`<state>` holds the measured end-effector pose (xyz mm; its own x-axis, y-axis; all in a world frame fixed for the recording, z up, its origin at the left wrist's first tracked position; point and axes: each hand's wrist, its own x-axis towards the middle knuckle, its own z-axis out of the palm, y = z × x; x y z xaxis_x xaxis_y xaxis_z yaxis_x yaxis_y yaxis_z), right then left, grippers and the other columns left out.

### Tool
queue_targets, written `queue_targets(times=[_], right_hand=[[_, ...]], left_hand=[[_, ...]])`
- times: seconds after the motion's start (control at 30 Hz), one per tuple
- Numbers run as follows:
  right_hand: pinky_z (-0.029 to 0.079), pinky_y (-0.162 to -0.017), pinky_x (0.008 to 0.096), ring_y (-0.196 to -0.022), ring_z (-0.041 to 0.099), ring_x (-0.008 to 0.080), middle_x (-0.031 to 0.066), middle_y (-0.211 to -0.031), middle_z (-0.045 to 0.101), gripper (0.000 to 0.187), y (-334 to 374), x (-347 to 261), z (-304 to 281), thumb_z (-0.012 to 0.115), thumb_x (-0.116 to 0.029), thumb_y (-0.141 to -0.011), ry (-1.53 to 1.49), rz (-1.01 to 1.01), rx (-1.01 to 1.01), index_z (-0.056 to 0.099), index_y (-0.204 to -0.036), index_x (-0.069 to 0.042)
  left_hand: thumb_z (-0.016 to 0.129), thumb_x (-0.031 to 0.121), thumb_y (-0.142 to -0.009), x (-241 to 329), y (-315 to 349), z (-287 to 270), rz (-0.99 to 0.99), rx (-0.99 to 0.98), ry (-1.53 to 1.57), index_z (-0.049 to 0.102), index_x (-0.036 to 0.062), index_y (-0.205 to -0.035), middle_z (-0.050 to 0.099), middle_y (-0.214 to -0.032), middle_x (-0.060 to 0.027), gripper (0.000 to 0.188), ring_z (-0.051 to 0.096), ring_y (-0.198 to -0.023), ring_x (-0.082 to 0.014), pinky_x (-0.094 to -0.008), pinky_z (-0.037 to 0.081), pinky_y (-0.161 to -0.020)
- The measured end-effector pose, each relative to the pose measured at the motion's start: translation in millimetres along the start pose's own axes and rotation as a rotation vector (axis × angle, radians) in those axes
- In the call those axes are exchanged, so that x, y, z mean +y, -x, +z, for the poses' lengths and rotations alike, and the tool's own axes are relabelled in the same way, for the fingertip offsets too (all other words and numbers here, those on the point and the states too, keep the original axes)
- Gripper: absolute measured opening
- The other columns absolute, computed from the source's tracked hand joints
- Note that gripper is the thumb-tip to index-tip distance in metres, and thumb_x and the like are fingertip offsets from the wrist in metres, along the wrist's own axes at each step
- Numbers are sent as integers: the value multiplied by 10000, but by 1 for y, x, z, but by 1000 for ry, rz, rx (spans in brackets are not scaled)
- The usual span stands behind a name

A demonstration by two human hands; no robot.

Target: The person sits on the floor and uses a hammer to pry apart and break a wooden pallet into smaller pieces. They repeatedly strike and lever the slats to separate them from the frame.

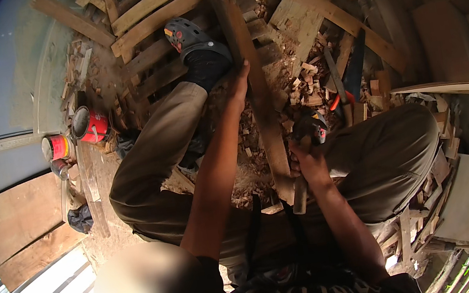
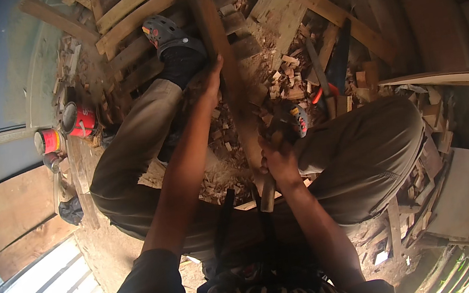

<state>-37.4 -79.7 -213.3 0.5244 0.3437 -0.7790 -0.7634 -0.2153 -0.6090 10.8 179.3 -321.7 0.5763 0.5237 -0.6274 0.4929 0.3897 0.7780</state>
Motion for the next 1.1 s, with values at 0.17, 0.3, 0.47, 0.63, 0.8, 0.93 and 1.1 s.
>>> queue_targets(times=[0.17,0.3,0.47,0.63,0.8,0.93,1.1], right_hand=[[415,-458,286,-532,474,92,-9,-691,490,238,5,4,3,681,-263,-922,-16,5,3,553,-917,-62],[349,-460,281,-519,424,83,-42,-668,445,184,7,9,3,666,-215,-932,30,-24,-7,547,-848,-103],[343,-465,278,-519,413,79,-41,-668,443,208,7,1,5,675,-233,-936,5,7,38,549,-832,-104],[334,-459,274,-519,410,77,-42,-671,438,210,7,0,13,676,-241,-938,-9,5,-31,552,-826,-115],[317,-440,272,-509,409,75,-42,-668,427,197,6,0,7,680,-251,-940,-6,48,-55,559,-861,-117],[316,-432,272,-496,402,77,-36,-668,416,229,-1,1,7,689,-276,-936,49,50,-28,554,-888,-98],[366,-428,293,-503,438,90,-11,-676,469,231,0,0,15,668,-259,-951,73,93,-41,555,-869,-75]], left_hand=[[427,866,-818,-34,-4,-2,-169,11,-42,152,127,-1603,102,-1657,-182,1113,159,-1514,-370,-569,209,-1183],[426,921,-756,-54,-8,-13,-188,206,-92,113,145,-1610,74,-1660,-186,1195,141,-1513,-381,-584,211,-1176],[419,808,-850,-54,-6,-7,-284,388,-518,227,127,-1558,176,-1587,-209,1001,265,-1425,-387,-528,289,-1136],[440,510,-972,-160,-45,-65,-184,315,-739,510,80,-1336,532,-1271,-202,568,567,-1089,-331,-497,478,-915],[527,260,-977,-180,-66,-68,-18,81,-1377,667,44,-1156,700,-1090,-189,313,696,-942,-302,-464,554,-810],[583,296,-964,-166,-57,-41,70,320,-961,702,40,-1062,713,-1053,-195,299,706,-939,-340,-465,569,-798],[599,341,-964,-182,-60,-42,52,426,-830,686,36,-1104,705,-1104,-196,347,693,-996,-359,-476,566,-860]])
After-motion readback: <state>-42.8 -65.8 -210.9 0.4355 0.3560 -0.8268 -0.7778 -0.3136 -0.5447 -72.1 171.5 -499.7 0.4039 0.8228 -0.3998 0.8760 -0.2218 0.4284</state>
